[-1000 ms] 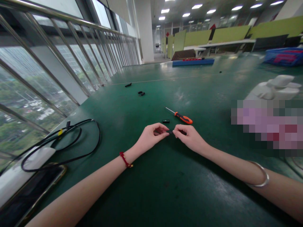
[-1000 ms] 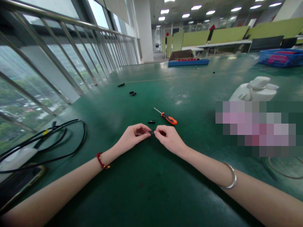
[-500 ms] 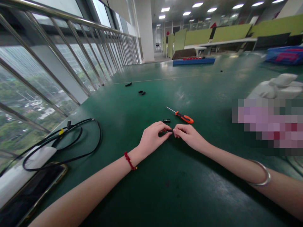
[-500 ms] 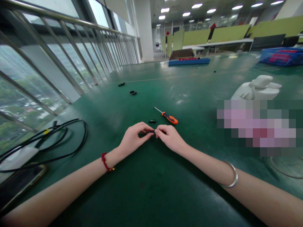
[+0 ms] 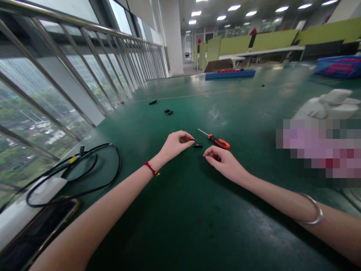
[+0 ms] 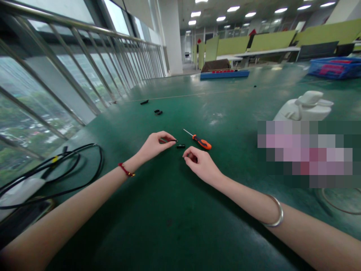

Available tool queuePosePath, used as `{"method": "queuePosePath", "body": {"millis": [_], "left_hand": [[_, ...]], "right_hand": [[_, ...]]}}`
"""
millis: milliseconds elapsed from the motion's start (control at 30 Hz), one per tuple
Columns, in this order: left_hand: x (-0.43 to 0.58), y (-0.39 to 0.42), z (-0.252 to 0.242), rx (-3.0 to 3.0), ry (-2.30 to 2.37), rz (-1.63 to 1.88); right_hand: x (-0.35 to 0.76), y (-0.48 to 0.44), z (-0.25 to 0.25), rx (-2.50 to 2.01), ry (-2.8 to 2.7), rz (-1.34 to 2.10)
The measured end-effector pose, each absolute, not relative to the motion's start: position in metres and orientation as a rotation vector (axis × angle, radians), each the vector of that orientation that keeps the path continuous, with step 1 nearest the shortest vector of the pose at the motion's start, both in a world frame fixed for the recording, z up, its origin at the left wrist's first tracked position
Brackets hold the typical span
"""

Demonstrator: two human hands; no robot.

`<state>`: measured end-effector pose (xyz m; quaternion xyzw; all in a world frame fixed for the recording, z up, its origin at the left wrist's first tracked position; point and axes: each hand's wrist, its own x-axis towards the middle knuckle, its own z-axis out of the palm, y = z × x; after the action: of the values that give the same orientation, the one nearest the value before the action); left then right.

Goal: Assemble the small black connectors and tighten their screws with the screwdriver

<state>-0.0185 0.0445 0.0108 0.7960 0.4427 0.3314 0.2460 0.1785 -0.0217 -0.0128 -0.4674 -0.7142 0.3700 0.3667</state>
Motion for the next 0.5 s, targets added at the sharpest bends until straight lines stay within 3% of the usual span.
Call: {"method": "queuePosePath", "body": {"millis": [500], "left_hand": [[-0.010, 0.062, -0.009, 2.148, 1.067, 0.827]], "right_hand": [[0.179, -0.021, -0.012, -1.206, -1.876, 0.959]]}}
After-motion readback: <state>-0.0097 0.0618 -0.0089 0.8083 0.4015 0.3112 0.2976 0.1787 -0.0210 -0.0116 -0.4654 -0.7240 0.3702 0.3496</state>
